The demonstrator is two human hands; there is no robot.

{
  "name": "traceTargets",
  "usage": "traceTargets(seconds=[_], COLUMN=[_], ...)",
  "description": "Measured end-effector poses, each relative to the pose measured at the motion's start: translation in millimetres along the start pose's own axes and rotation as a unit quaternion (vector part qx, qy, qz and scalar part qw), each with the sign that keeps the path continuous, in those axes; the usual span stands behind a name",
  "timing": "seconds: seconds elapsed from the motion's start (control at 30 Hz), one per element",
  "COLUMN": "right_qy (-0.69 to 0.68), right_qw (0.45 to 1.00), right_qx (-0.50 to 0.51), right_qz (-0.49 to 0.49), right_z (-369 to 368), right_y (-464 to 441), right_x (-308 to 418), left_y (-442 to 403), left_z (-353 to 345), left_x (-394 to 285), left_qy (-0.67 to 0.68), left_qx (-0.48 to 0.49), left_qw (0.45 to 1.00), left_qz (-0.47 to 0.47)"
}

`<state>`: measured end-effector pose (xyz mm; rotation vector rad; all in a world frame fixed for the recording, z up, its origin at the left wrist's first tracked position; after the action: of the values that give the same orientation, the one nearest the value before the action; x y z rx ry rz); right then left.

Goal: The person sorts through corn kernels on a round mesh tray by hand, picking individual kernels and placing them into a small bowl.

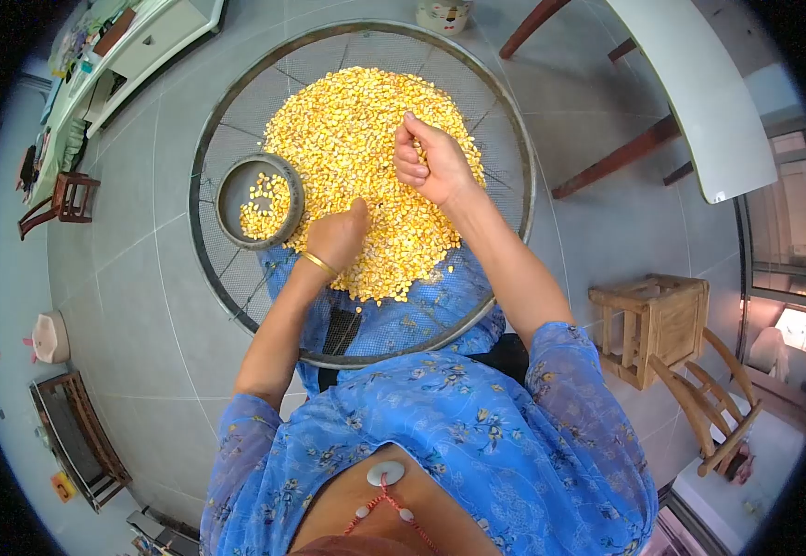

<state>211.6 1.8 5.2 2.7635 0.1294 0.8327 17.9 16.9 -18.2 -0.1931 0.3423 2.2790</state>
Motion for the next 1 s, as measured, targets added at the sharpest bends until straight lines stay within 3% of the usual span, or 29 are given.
traceTargets(seconds=[0.03,0.1,0.13,0.2,0.23,0.27,0.33,0.37,0.4,0.47,0.5,0.53,0.6,0.63,0.67,0.73,0.87,0.93,1.0], right_qy=[-0.006,-0.013,-0.007,0.0,0.004,0.009,0.025,0.038,0.04,0.195,0.285,0.287,0.604,0.659,0.66,0.801,0.869,0.871,0.837], right_qw=[1.0,1.0,1.0,1.0,1.0,1.0,1.0,0.999,0.999,0.981,0.958,0.957,0.794,0.745,0.744,0.593,0.487,0.484,0.53], right_qx=[-0.001,-0.002,-0.003,-0.004,-0.008,-0.011,0.005,0.02,0.021,-0.001,0.001,0.002,0.028,0.052,0.053,0.065,0.085,0.084,0.069], right_qz=[-0.002,-0.003,0.002,0.006,0.007,0.006,0.006,0.007,0.005,-0.005,-0.04,-0.041,0.063,0.09,0.089,0.048,-0.01,0.011,0.119], right_z=[0.0,-0.3,-1.0,-2.0,-1.8,-1.5,-0.4,-0.6,-3.3,-9.6,-10.9,-10.7,-2.7,-2.0,0.4,-14.1,-29.3,-13.8,0.1], right_y=[0.1,0.8,1.2,0.9,0.3,-0.5,-0.2,0.3,1.6,5.3,6.5,4.3,-3.8,-2.4,-0.6,7.3,12.0,7.1,2.4], right_x=[0.0,0.3,0.9,1.1,0.1,-0.8,-2.3,-3.7,-6.2,-10.9,-10.9,-18.4,-44.8,-53.1,-59.1,-69.5,-83.3,-90.5,-92.2], left_y=[-1.1,-3.1,-3.7,-3.8,-1.7,-0.4,1.8,1.5,2.2,3.0,3.1,3.7,6.0,6.7,6.7,7.0,8.1,8.8,9.4], left_z=[-0.6,1.5,3.6,11.8,20.0,27.0,34.5,31.4,34.5,43.2,46.6,48.2,52.9,53.2,52.9,51.4,52.6,53.6,55.1], left_x=[2.8,11.6,14.9,18.7,16.1,17.7,28.3,34.7,38.9,46.6,50.7,53.3,57.5,59.2,60.5,62.1,63.6,63.0,62.7], left_qy=[0.0,0.237,0.237,0.522,0.579,0.58,0.75,0.801,0.802,0.899,0.916,0.917,0.942,0.945,0.945,0.948,0.944,0.939,0.935], left_qx=[0.0,-0.078,-0.079,-0.021,-0.021,-0.023,0.072,0.062,0.061,0.032,0.03,0.028,0.016,0.012,0.009,-0.005,-0.013,-0.027,-0.036], left_qw=[1.0,0.968,0.968,0.85,0.812,0.811,0.65,0.593,0.592,0.436,0.395,0.393,0.325,0.318,0.316,0.306,0.317,0.334,0.344], left_qz=[-0.002,0.014,0.014,0.066,0.067,0.068,0.097,0.056,0.055,-0.019,-0.062,-0.063,-0.076,-0.083,-0.084,-0.085,-0.089,-0.077,-0.072])
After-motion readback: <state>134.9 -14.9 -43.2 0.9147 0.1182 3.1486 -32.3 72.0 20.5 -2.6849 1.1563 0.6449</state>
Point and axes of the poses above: each hand's wrist, its own y-axis away from the middle knuckle, its own z-axis out of the back of the hand, x = y × z, the point moved 1 cm from there along -y, towards the middle knuckle, and after that the axes turned 2 degrees about z, right-handed, at the moved point
